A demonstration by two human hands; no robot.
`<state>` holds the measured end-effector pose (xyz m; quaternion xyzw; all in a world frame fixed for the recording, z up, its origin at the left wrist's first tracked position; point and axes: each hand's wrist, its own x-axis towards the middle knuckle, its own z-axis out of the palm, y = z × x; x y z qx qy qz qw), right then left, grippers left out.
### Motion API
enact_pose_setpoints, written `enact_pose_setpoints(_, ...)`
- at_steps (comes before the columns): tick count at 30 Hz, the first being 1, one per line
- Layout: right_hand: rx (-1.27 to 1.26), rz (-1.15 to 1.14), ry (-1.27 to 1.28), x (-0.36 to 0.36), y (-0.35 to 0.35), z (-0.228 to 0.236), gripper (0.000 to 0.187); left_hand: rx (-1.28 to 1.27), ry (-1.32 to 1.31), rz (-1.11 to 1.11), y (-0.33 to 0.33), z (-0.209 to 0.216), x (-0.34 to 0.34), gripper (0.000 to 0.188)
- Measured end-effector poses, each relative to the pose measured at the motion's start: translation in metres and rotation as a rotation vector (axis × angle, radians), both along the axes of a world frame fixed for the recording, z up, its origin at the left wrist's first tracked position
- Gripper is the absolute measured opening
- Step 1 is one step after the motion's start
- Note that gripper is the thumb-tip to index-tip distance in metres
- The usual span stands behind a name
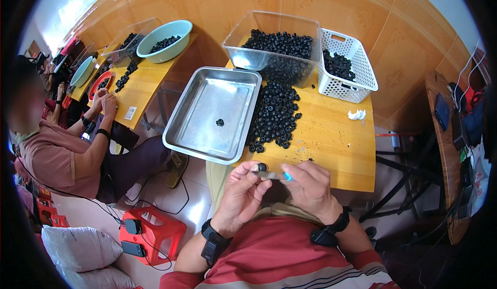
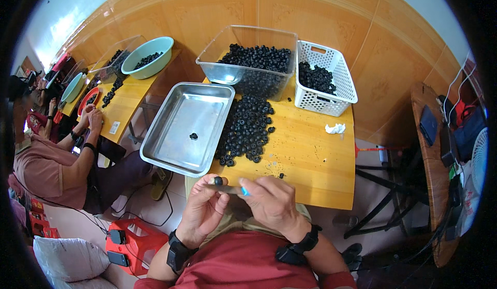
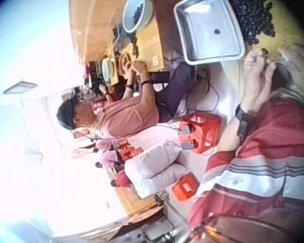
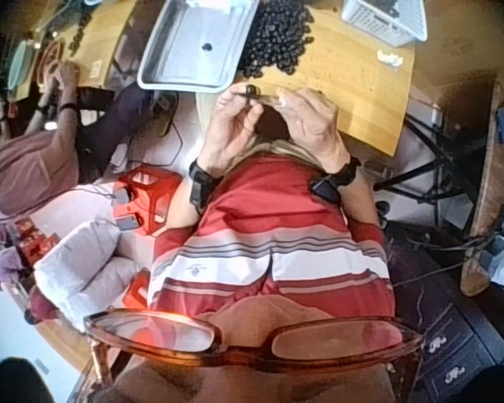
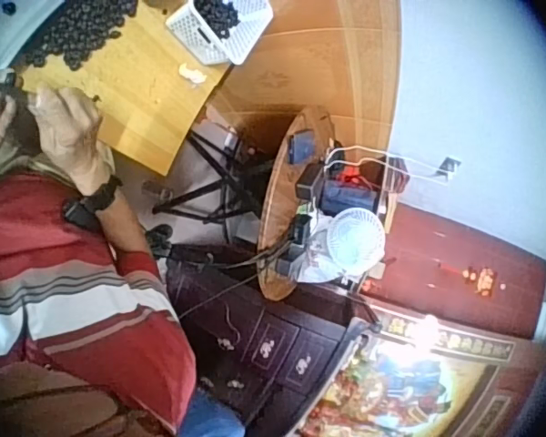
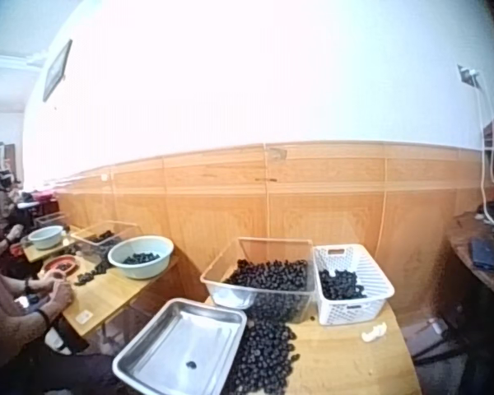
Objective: Trimming excess material from small black molded plastic or rubber parts using a knife.
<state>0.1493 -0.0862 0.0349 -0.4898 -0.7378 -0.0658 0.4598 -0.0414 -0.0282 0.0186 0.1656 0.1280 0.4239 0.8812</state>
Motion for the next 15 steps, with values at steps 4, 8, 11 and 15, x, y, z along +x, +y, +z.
enact_pose_setpoints(4,-0.014,-0.001,0.155,-0.0021,0.0023,0.0047,0.03,0.004,-0.009,-0.023,-0.0021,0.0024,-0.0015,0.015)
enact_pose_setpoints(8,-0.032,0.023,0.094,-0.0061,0.0004,0.0027,0.032,0.006,-0.001,-0.014,-0.0041,0.0009,-0.005,0.015)
enact_pose_setpoints(11,-0.013,0.047,0.045,-0.0039,0.0002,0.0043,0.032,0.0,0.007,-0.003,-0.0032,0.0008,-0.0061,0.015)
enact_pose_setpoints(15,-0.06,0.039,0.109,-0.0067,0.0,0.0031,0.031,0.022,-0.02,-0.021,-0.0026,0.0025,-0.0064,0.015)
